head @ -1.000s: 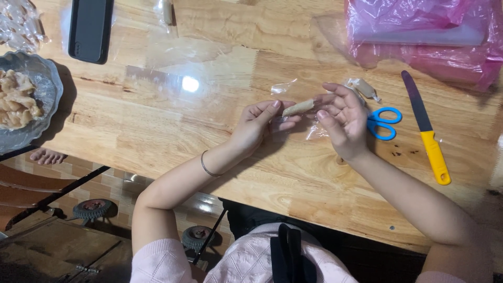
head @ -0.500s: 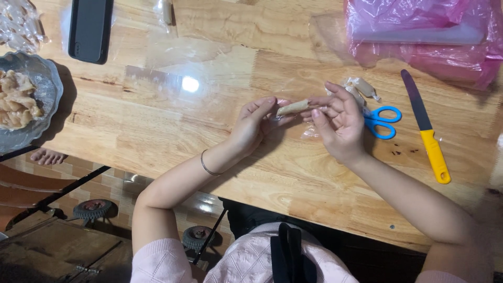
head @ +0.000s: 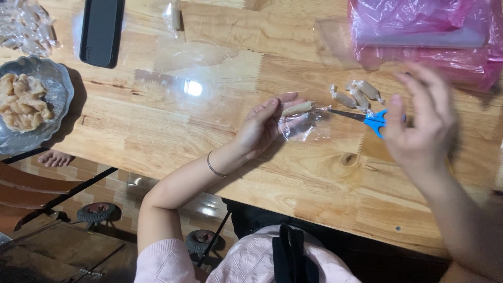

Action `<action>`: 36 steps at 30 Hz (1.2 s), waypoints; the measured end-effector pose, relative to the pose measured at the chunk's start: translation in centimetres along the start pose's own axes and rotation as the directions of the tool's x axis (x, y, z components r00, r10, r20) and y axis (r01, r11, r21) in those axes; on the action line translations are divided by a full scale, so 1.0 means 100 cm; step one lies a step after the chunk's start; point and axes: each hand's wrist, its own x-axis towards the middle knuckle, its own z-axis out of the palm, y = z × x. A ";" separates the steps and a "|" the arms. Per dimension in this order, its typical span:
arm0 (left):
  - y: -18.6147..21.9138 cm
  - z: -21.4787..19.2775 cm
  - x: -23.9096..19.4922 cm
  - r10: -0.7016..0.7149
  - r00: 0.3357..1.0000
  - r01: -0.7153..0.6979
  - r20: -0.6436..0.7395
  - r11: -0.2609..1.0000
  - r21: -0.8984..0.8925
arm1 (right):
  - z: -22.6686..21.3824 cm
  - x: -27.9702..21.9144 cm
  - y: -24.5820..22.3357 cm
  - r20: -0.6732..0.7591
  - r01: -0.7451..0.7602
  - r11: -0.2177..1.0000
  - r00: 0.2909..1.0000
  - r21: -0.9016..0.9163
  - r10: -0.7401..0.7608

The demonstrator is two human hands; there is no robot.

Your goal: The person wraps small cylindrical food items in clear plastic film by hand. They roll the film around the item, twist the ends to seal it, and place the wrapped item on the table. The person repeats this process for multiple items.

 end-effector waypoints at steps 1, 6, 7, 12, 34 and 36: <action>0.000 -0.001 0.000 0.002 1.000 -0.002 -0.013 1.000 0.001 | -0.016 -0.006 0.006 0.060 0.003 0.978 0.998 -0.209 0.010; -0.001 -0.007 0.003 0.014 0.999 -0.011 -0.047 0.999 0.052 | -0.047 -0.091 0.060 0.201 -0.098 0.747 0.933 -0.657 0.299; -0.001 -0.007 0.003 0.006 0.999 -0.004 -0.044 0.999 0.049 | -0.045 -0.106 0.066 0.184 -0.139 0.707 0.915 -0.694 0.361; -0.002 -0.003 0.001 -0.002 0.999 0.005 -0.040 0.999 0.052 | -0.040 -0.123 0.057 0.150 -0.148 0.661 0.916 -0.736 0.373; -0.019 0.011 -0.014 0.079 0.991 -0.089 -0.105 0.991 -0.101 | 0.030 -0.068 -0.037 0.246 0.234 0.862 0.960 -0.450 -0.132; -0.019 0.009 -0.014 0.089 0.989 -0.101 -0.118 0.990 -0.098 | 0.032 -0.069 -0.037 0.234 0.213 0.871 0.965 -0.443 -0.117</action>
